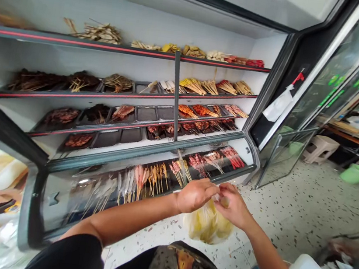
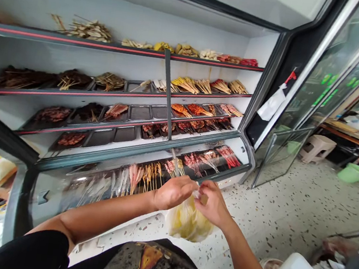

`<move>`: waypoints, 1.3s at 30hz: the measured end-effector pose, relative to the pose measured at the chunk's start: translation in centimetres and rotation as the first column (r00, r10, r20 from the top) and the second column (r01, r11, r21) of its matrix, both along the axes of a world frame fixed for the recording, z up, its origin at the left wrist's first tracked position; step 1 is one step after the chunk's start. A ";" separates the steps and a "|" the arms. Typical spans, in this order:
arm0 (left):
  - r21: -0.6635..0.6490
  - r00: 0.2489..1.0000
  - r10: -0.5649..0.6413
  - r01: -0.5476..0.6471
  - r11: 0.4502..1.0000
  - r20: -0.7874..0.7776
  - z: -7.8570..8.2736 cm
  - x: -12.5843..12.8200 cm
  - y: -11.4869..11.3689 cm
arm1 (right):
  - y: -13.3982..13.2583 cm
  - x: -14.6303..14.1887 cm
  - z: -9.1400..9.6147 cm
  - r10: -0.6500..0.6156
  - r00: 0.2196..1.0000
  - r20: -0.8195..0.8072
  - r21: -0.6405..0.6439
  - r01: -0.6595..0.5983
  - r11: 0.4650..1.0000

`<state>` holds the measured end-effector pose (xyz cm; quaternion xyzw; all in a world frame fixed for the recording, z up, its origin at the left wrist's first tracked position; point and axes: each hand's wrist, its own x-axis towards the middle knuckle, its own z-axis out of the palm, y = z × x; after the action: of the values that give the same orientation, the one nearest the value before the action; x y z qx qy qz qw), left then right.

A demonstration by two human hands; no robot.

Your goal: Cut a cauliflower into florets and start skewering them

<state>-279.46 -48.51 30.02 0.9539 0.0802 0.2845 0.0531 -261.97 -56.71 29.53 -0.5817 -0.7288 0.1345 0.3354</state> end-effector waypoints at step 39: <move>-0.678 0.985 0.169 -0.116 0.726 0.013 -1.0 1.9 -0.8 | -0.6 -2.5 3.2 -0.408 0.740 -0.535 -0.064 0.446 0.893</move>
<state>-277.59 -49.36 29.03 0.8495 0.2488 0.2743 0.3759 -264.45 -57.29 32.73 -0.6601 -0.4574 0.1858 0.5662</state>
